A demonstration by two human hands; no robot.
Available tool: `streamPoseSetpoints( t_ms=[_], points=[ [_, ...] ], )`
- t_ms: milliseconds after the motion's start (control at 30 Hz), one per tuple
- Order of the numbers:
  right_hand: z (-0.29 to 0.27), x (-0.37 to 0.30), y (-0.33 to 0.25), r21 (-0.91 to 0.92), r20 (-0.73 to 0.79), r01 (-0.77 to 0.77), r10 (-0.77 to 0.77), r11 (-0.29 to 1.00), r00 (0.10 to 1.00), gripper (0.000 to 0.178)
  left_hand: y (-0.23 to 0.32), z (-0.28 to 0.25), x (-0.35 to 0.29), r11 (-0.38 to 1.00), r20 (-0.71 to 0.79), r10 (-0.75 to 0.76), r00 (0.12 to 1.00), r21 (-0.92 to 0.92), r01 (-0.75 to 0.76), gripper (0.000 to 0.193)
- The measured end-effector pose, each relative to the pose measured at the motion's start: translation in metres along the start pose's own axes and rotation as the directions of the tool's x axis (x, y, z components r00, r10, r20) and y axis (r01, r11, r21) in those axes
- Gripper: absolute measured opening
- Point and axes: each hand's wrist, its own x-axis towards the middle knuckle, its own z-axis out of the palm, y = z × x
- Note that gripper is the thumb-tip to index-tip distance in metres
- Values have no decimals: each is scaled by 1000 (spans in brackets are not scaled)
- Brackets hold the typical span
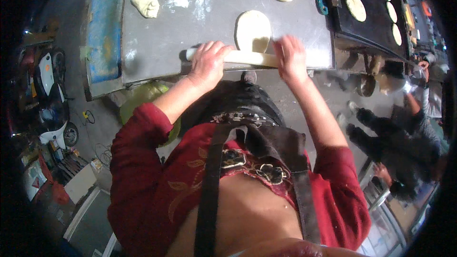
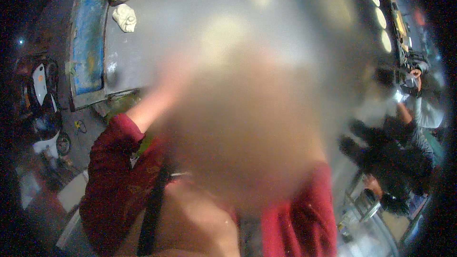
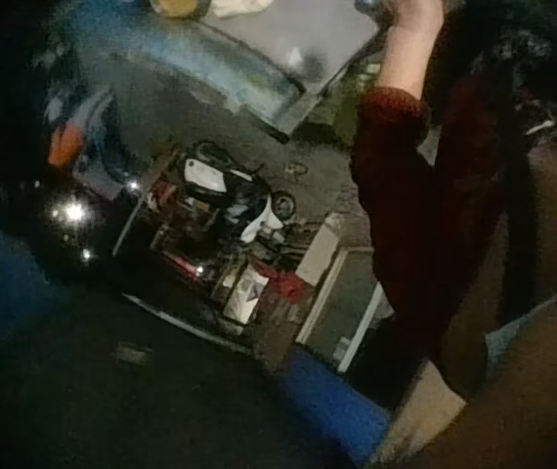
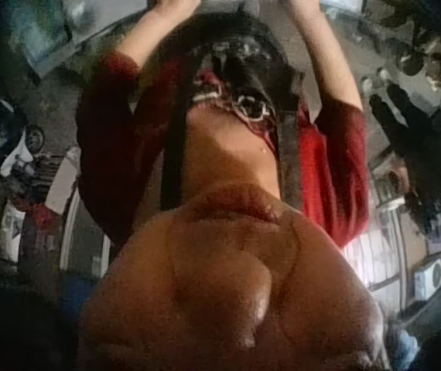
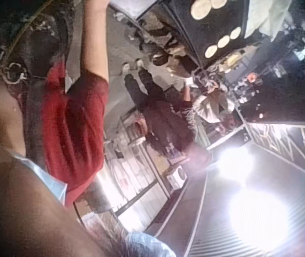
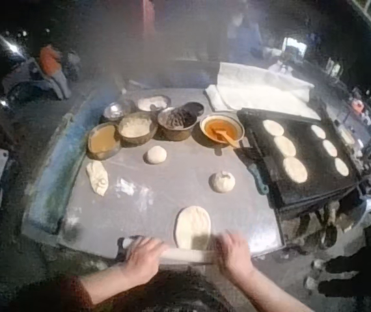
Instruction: The person prepares and cooks flatbreads on a griddle. They knead dough, roll it into rounds, place them on the griddle, and flip them as they cook. The person also applies a liquid to the cooking flatbreads and moves finished ones to a rack.
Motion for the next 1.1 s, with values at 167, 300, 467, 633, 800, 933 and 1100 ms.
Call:
streamPoseSetpoints(
  t_ms=[167,300,467,633,800,933,1100],
  points=[
    [6,79,-18,43,-293,300,-275,953,916,32,14,-4,-24,1000,-82,7,997,-27,-10,28],
    [1,72,-18,497,112,-67,12,865,994,32,29,-17,-31,991,-27,-87,996,-106,84,28],
    [-25,40,-13,436,7,-120,130,892,991,46,28,-26,-13,986,-71,-1,997,-169,-11,30],
    [-12,22,7,-243,12,21,-18,970,1000,61,-19,-1,46,999,119,-49,992,21,47,41],
    [9,116,49,-373,-292,137,-257,917,921,72,-73,20,154,911,-35,-95,995,401,101,80],
    [11,119,50,-338,-309,158,-268,928,913,72,-68,18,149,955,-129,-21,991,290,58,66],
    [28,3,22,-235,-163,102,-143,967,976,57,-25,22,39,986,24,-84,996,150,80,59]
  ],
)
